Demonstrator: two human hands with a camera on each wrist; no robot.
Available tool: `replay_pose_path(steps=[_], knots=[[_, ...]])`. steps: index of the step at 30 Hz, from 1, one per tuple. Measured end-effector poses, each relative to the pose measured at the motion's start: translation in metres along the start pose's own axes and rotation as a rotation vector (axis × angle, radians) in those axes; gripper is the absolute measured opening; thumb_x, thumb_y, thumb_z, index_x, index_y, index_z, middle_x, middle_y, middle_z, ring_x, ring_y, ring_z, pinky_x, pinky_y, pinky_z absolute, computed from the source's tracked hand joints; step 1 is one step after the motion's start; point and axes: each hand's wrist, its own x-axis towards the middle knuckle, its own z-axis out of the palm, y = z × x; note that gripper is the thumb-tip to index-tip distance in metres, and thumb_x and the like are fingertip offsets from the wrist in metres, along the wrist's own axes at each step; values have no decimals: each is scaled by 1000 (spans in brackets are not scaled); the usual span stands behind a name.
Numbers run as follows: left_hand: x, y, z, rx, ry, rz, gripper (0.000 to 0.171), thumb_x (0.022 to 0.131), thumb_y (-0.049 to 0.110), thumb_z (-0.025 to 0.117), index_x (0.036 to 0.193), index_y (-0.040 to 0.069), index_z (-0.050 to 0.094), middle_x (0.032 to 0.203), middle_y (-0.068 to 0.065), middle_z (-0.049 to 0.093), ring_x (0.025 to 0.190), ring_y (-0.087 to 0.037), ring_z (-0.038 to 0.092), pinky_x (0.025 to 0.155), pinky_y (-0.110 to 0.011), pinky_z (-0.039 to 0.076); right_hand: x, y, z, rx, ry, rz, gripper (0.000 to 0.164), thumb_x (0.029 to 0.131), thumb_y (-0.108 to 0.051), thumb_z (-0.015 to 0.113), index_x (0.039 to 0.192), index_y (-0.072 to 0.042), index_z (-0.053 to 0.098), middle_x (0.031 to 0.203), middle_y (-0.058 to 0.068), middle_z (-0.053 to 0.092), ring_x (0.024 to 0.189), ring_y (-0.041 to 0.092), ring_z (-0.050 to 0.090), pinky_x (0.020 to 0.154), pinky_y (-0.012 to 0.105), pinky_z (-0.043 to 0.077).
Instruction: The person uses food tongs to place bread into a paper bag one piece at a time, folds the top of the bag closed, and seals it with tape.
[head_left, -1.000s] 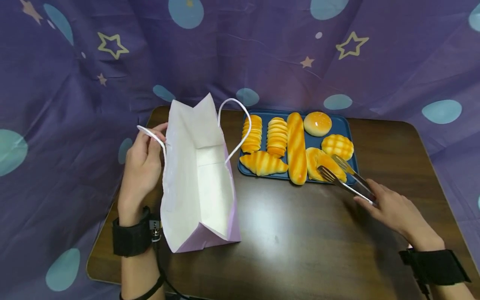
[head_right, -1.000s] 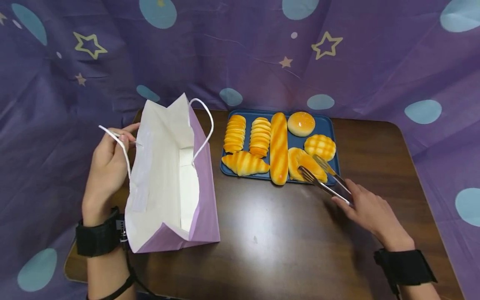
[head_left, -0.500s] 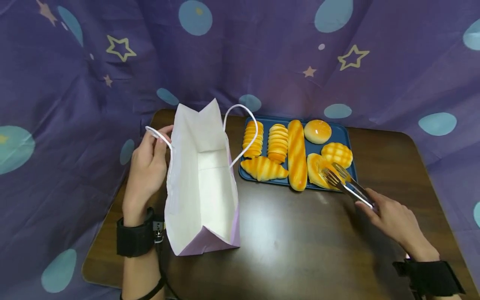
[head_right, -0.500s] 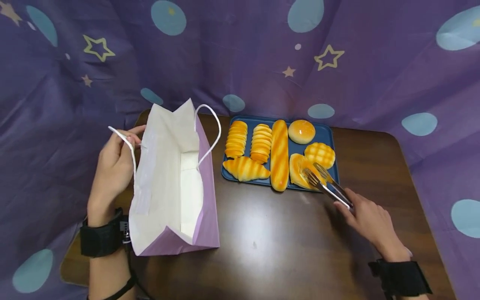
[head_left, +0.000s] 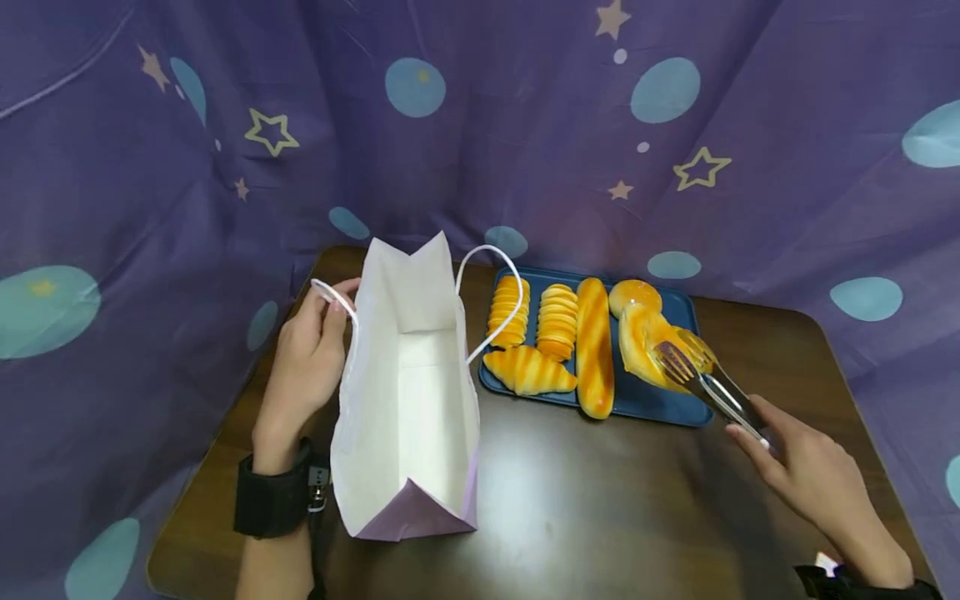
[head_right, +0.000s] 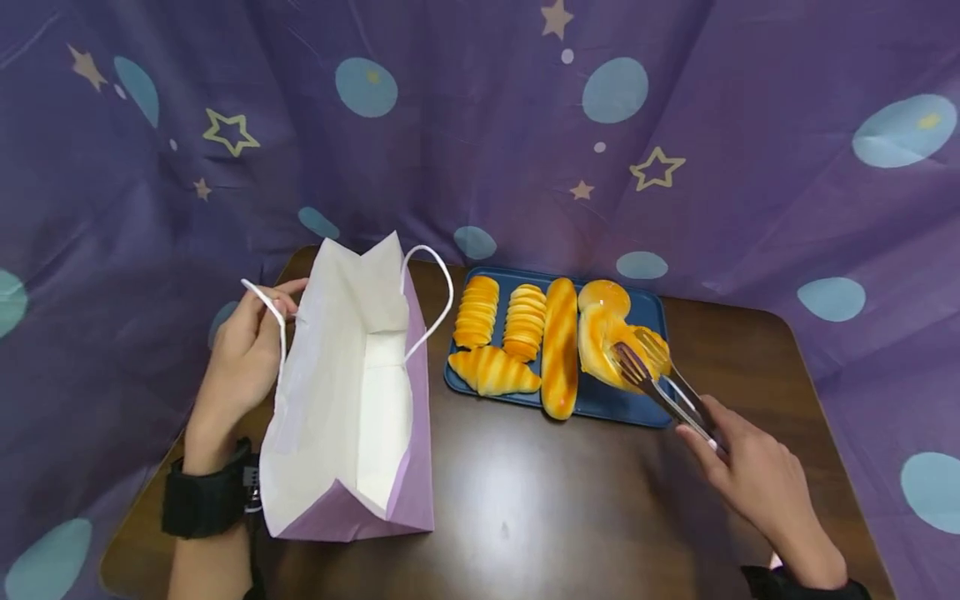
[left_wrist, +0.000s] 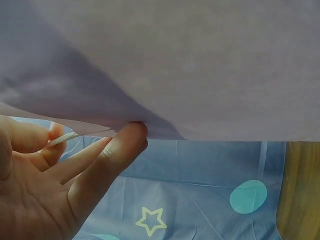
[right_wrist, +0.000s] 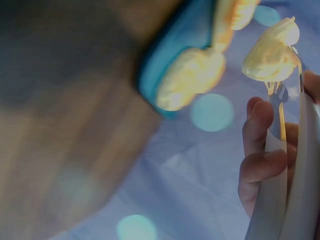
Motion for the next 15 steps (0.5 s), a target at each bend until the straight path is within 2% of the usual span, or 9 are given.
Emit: replay_pose_path(steps=[3, 7, 10, 13, 15], knots=[[-1, -5, 6, -6, 10, -1, 33, 106, 24, 36, 117, 0, 56, 138, -9, 57, 113, -21, 52, 88, -44, 41, 11, -10, -13, -25, 74, -35, 59, 85, -31, 72, 127, 8, 58, 63, 9, 58, 49, 13, 42, 39, 37, 34], [0, -11, 19, -25, 4, 12, 35, 106, 22, 36, 128, 2, 55, 135, -12, 59, 111, -21, 53, 88, -44, 43, 22, -25, -28, -60, 177, -60, 60, 81, -31, 74, 125, 7, 59, 63, 8, 58, 48, 11, 41, 39, 36, 33], [1, -15, 27, -29, -5, 6, 38, 106, 22, 37, 136, 5, 53, 129, -15, 62, 106, -22, 54, 87, -44, 44, 29, -38, -35, -48, 253, -93, 58, 77, -29, 77, 124, 1, 60, 64, 8, 56, 49, 7, 40, 39, 36, 33], [2, -16, 32, -26, -8, -9, 38, 106, 23, 37, 136, 7, 53, 122, -15, 64, 97, -23, 53, 83, -43, 43, 34, -54, -42, -9, 322, -143, 53, 74, -24, 79, 121, -5, 62, 62, 2, 49, 49, 1, 35, 39, 30, 29], [2, -15, 32, -24, -6, -13, 38, 106, 24, 36, 136, 8, 54, 118, -14, 65, 92, -23, 52, 80, -40, 43, 36, -66, -47, 13, 364, -172, 53, 72, -21, 80, 120, -6, 63, 65, 1, 50, 50, -1, 35, 40, 27, 28]])
